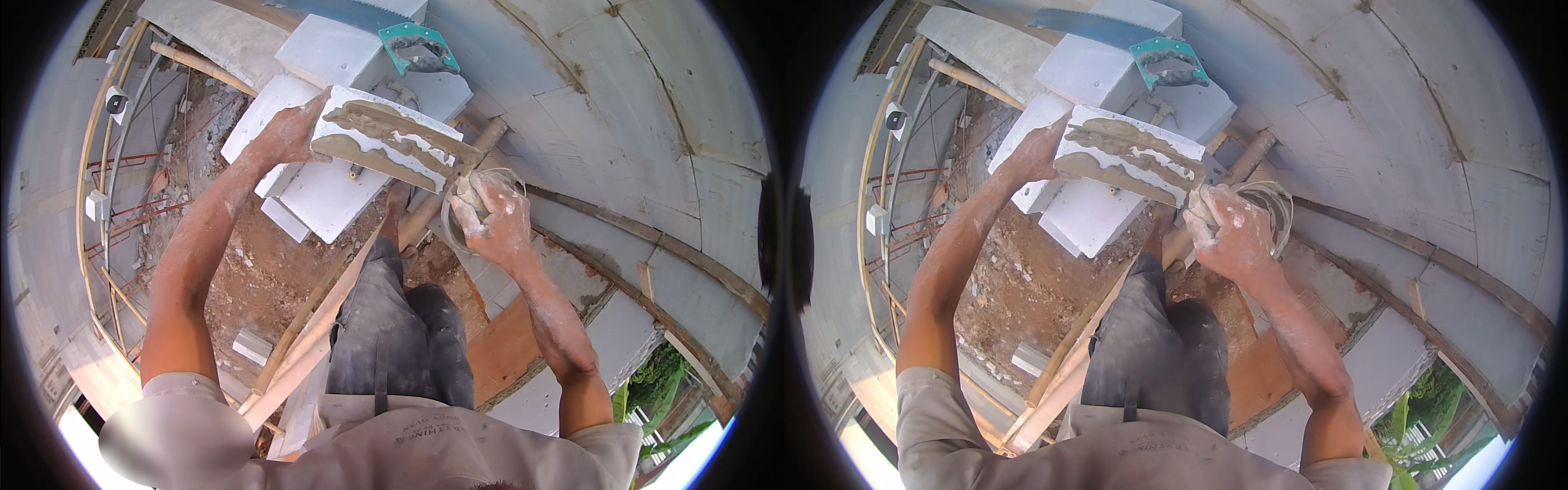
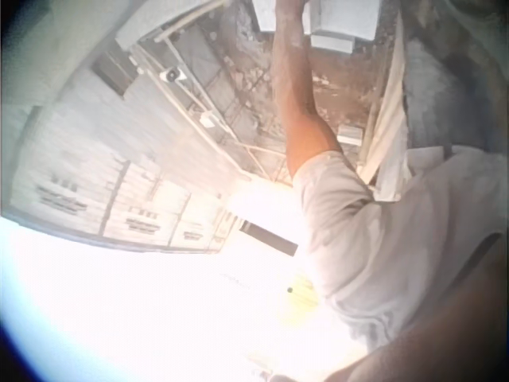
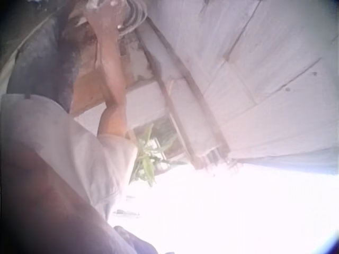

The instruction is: The person cuts a white block with a hand saw, applies mortar to a wall and the block, then places and taps the block into position with a hammer. The person repeats this process for additional blocks along the wall.

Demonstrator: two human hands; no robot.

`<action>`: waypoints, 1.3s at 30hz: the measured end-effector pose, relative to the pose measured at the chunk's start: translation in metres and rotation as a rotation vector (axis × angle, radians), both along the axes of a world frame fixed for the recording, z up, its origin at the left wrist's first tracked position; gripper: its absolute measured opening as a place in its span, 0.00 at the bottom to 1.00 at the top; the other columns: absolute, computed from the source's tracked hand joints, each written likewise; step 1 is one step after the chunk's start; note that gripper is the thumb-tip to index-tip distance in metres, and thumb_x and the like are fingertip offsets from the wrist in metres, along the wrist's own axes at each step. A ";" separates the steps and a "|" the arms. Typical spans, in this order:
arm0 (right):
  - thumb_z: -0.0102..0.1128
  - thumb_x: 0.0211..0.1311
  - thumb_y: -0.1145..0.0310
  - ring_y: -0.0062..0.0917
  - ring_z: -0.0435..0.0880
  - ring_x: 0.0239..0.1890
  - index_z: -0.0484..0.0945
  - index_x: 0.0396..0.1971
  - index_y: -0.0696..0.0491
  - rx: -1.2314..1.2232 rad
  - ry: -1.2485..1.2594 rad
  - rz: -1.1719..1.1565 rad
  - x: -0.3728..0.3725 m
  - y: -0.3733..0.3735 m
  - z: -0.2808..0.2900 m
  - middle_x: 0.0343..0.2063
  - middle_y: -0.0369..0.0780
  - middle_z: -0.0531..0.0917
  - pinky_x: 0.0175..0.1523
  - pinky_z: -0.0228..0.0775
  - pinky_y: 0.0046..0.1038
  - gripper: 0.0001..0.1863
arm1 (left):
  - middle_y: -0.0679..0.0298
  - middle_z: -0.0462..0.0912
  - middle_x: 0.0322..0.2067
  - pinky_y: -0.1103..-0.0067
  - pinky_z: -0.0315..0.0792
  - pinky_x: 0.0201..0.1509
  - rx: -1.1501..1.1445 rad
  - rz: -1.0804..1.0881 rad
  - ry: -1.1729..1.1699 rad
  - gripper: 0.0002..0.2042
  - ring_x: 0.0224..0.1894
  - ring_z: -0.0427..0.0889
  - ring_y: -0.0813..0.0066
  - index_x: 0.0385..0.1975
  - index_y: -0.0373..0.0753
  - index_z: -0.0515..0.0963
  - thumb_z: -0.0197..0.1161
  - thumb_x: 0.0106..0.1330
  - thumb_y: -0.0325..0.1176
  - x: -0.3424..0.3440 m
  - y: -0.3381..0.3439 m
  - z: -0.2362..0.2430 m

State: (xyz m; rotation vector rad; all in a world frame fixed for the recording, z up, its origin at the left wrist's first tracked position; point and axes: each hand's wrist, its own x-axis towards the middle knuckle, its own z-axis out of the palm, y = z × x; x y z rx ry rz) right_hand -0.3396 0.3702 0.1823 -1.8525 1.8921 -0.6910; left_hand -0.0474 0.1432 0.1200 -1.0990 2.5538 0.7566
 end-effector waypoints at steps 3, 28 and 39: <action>0.69 0.48 0.72 0.44 0.83 0.33 0.80 0.39 0.60 -0.174 -0.035 -0.001 -0.038 0.022 -0.042 0.33 0.47 0.83 0.37 0.76 0.38 0.16 | 0.40 0.76 0.53 0.62 0.74 0.57 -0.141 -0.068 0.178 0.63 0.50 0.79 0.44 0.72 0.35 0.43 0.80 0.39 0.50 0.014 0.000 -0.023; 0.65 0.53 0.47 0.47 0.53 0.71 0.52 0.71 0.49 0.769 0.048 -0.196 -0.046 0.089 -0.277 0.69 0.49 0.58 0.73 0.44 0.49 0.49 | 0.49 0.61 0.66 0.67 0.62 0.69 0.524 0.292 0.482 0.58 0.67 0.64 0.57 0.72 0.38 0.45 0.78 0.46 0.53 0.000 -0.005 -0.032; 0.63 0.53 0.43 0.50 0.44 0.74 0.42 0.73 0.54 0.462 -0.164 0.122 0.015 0.000 -0.262 0.72 0.51 0.46 0.72 0.40 0.55 0.56 | 0.45 0.65 0.63 0.62 0.65 0.67 0.341 -0.123 0.399 0.53 0.64 0.68 0.50 0.68 0.38 0.53 0.77 0.45 0.52 -0.007 -0.029 -0.030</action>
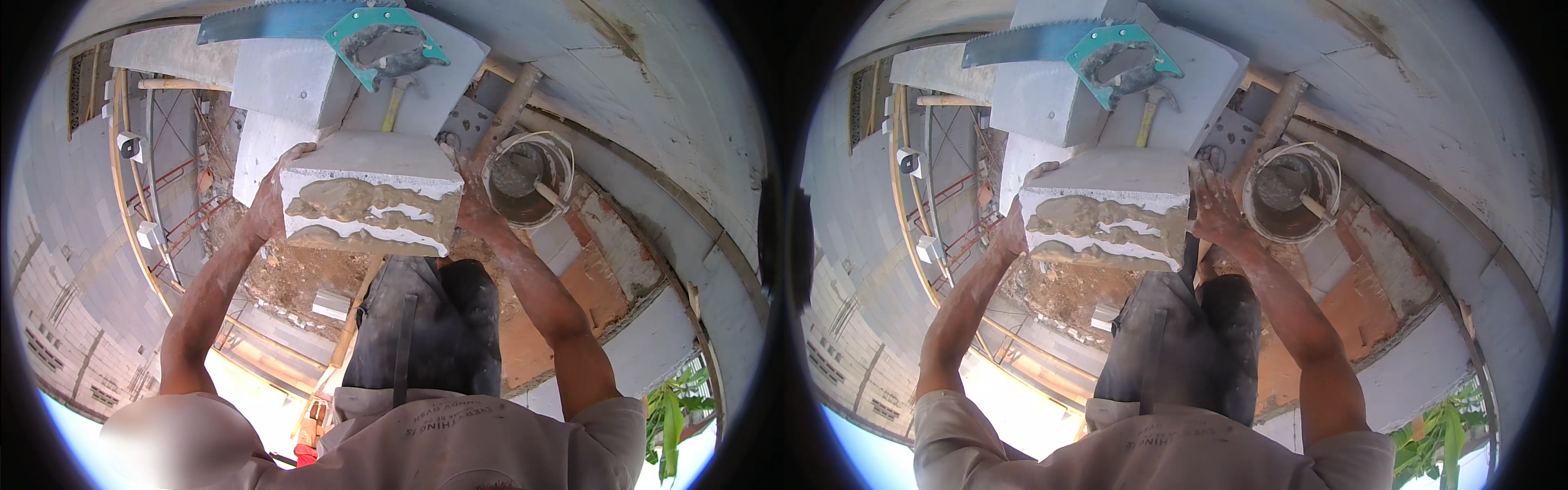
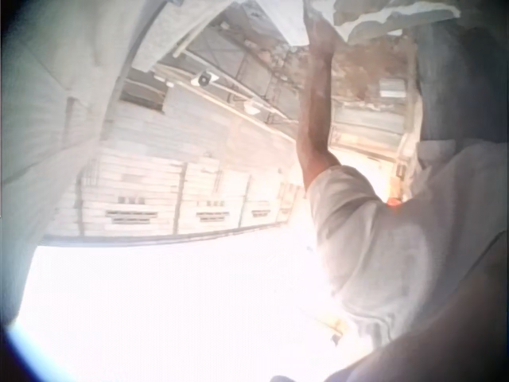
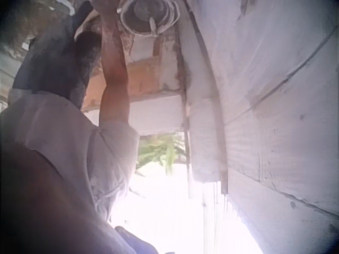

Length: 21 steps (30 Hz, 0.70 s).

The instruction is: The person cuts a white block with a hand saw, applies mortar to a wall and the block, then places and taps the block into position with a hammer. The person repeats this process for additional blocks along the wall.

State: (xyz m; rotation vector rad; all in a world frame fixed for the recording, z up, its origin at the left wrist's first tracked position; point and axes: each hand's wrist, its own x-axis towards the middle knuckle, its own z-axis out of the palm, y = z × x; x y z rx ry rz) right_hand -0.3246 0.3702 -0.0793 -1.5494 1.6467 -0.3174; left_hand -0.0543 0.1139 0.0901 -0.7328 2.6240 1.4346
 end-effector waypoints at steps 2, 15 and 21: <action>0.62 0.53 0.41 0.50 0.41 0.74 0.42 0.73 0.54 -0.020 -0.078 -0.017 -0.001 0.001 -0.004 0.72 0.51 0.44 0.72 0.38 0.56 0.56 | 0.45 0.66 0.62 0.63 0.65 0.67 0.107 0.083 -0.052 0.52 0.64 0.68 0.50 0.68 0.38 0.54 0.77 0.44 0.51 0.008 0.000 -0.005; 0.68 0.47 0.38 0.54 0.36 0.74 0.44 0.73 0.50 -0.116 -0.356 -0.193 -0.001 -0.008 -0.007 0.73 0.52 0.44 0.74 0.26 0.53 0.61 | 0.48 0.65 0.63 0.65 0.60 0.71 0.242 0.164 -0.097 0.51 0.66 0.66 0.52 0.66 0.37 0.56 0.80 0.42 0.48 0.004 0.002 -0.006; 0.72 0.43 0.39 0.51 0.46 0.73 0.52 0.71 0.52 -0.064 -0.746 -0.414 0.008 -0.024 0.025 0.70 0.55 0.51 0.74 0.37 0.49 0.59 | 0.47 0.65 0.63 0.64 0.60 0.71 0.203 0.224 -0.051 0.55 0.66 0.66 0.52 0.67 0.36 0.55 0.79 0.40 0.54 -0.002 0.009 0.007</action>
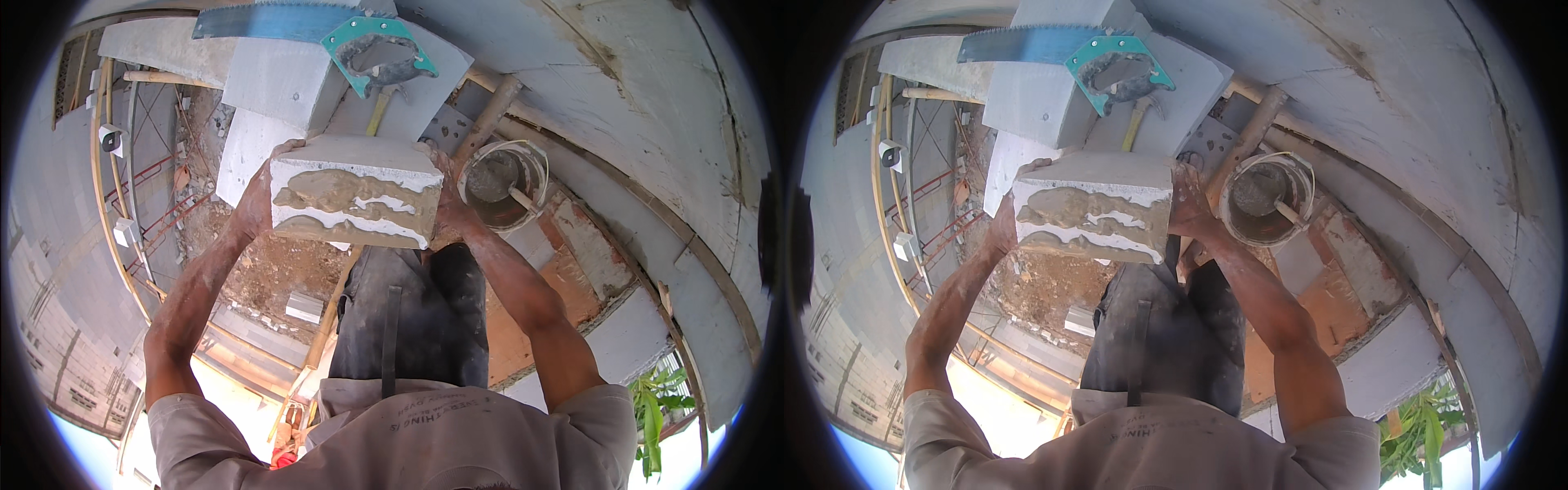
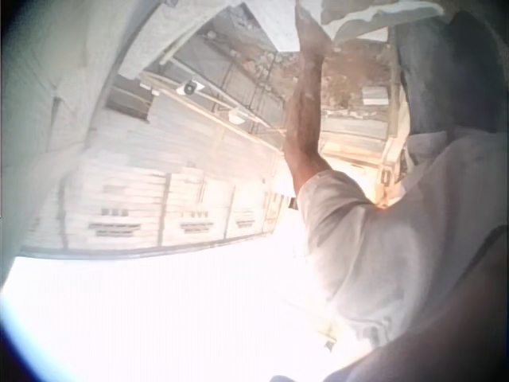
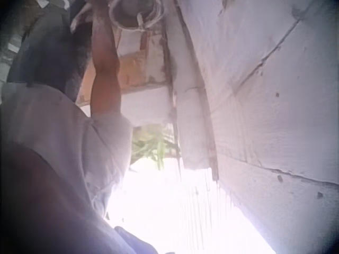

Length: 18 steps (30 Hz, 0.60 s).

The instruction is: The person cuts a white block with a hand saw, applies mortar to a wall and the block, then places and taps the block into position with a hammer. The person repeats this process for additional blocks along the wall.

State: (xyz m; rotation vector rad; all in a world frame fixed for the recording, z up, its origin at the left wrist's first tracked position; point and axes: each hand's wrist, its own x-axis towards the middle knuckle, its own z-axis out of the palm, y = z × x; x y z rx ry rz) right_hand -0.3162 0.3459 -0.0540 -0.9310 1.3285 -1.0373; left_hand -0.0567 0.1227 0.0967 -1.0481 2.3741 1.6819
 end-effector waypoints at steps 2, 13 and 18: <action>0.73 0.39 0.37 0.50 0.50 0.72 0.54 0.70 0.54 0.102 -0.108 0.025 -0.011 -0.011 0.028 0.69 0.56 0.54 0.74 0.42 0.47 0.61 | 0.47 0.66 0.62 0.65 0.61 0.70 -0.108 -0.074 -0.072 0.55 0.65 0.66 0.53 0.66 0.36 0.56 0.79 0.40 0.56 0.011 -0.008 -0.001; 0.75 0.28 0.31 0.50 0.61 0.64 0.53 0.67 0.59 0.078 0.247 -0.263 -0.079 0.124 0.281 0.55 0.53 0.66 0.68 0.50 0.51 0.69 | 0.57 0.73 0.55 0.71 0.66 0.62 0.443 0.250 0.231 0.42 0.57 0.72 0.66 0.63 0.35 0.63 0.77 0.48 0.42 -0.071 0.108 0.103; 0.74 0.25 0.27 0.47 0.58 0.67 0.50 0.68 0.59 0.183 0.277 -0.501 -0.098 0.176 0.408 0.60 0.54 0.63 0.69 0.51 0.49 0.73 | 0.59 0.73 0.54 0.72 0.65 0.61 0.764 0.576 0.559 0.37 0.56 0.72 0.68 0.64 0.34 0.61 0.67 0.53 0.38 -0.157 0.197 0.132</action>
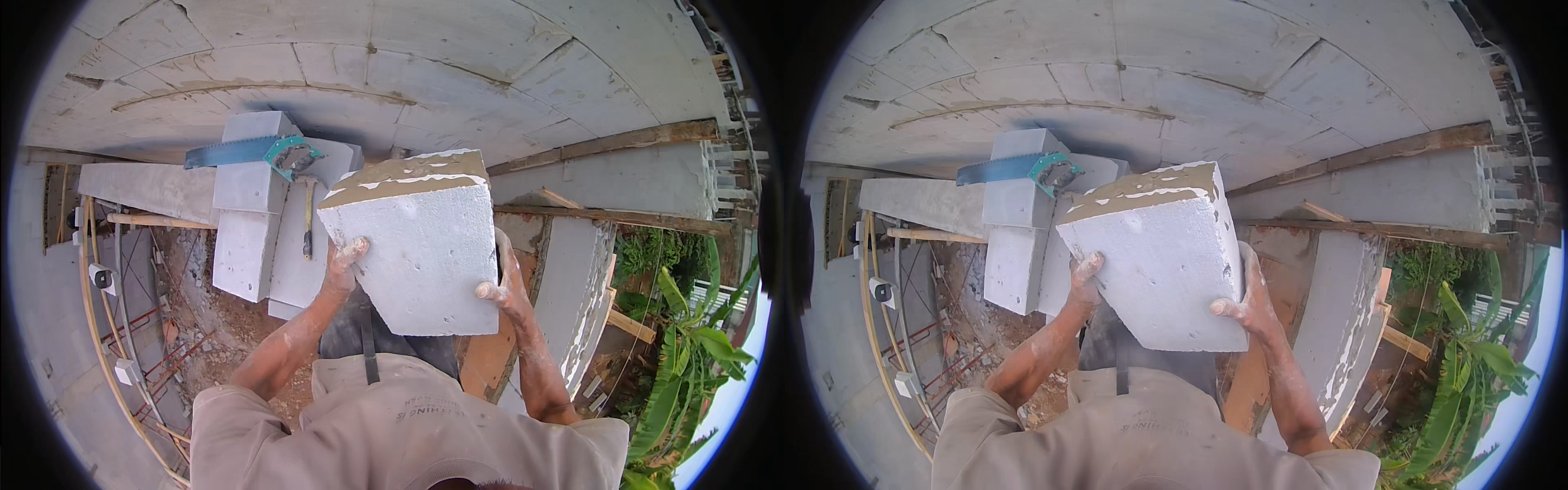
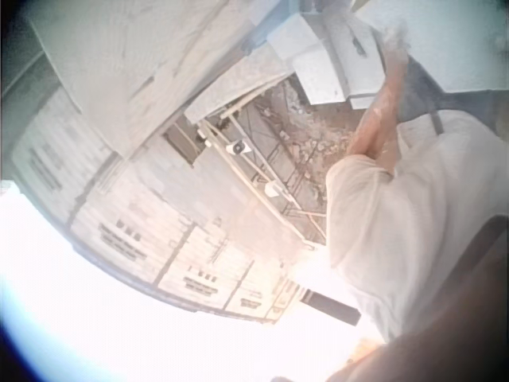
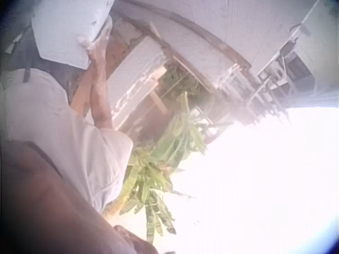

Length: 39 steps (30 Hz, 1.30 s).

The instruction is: The person cuts a white block with a hand saw, applies mortar to a wall and the block, then places and taps the block into position with a hammer. The person repeats this process for additional blocks along the wall.

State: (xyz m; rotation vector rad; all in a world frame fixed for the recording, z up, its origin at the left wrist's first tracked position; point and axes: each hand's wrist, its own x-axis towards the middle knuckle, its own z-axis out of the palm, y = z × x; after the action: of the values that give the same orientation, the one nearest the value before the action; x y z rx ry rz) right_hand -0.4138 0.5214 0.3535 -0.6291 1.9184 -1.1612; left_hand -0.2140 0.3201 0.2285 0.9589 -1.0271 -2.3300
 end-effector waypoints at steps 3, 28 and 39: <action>0.74 0.22 0.26 0.47 0.55 0.70 0.46 0.70 0.59 -0.013 0.054 -0.053 -0.011 0.035 0.034 0.65 0.55 0.60 0.70 0.50 0.47 0.78 | 0.59 0.73 0.54 0.72 0.65 0.61 0.061 -0.004 0.036 0.38 0.55 0.72 0.68 0.64 0.34 0.61 0.66 0.51 0.39 -0.048 0.025 0.035; 0.72 0.21 0.59 0.38 0.84 0.39 0.69 0.59 0.64 0.797 0.849 -1.039 0.015 0.266 0.416 0.42 0.53 0.81 0.51 0.75 0.34 0.54 | 0.45 0.57 0.69 0.62 0.54 0.72 -1.168 -1.015 0.395 0.41 0.72 0.54 0.47 0.68 0.36 0.60 0.70 0.57 0.48 -0.189 0.126 0.188; 0.73 0.22 0.52 0.42 0.81 0.48 0.76 0.49 0.63 1.093 0.725 -0.983 -0.079 0.368 0.298 0.45 0.51 0.82 0.54 0.72 0.35 0.46 | 0.46 0.81 0.45 0.62 0.71 0.56 -1.616 -0.969 -0.419 0.18 0.51 0.78 0.47 0.42 0.32 0.81 0.72 0.53 0.33 0.038 -0.153 0.063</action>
State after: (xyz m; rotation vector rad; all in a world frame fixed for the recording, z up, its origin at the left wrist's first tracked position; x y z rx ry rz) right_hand -0.4931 0.8898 0.6513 0.6728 3.1784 -0.1193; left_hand -0.1759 0.1673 0.2912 0.1613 -3.1472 -0.8064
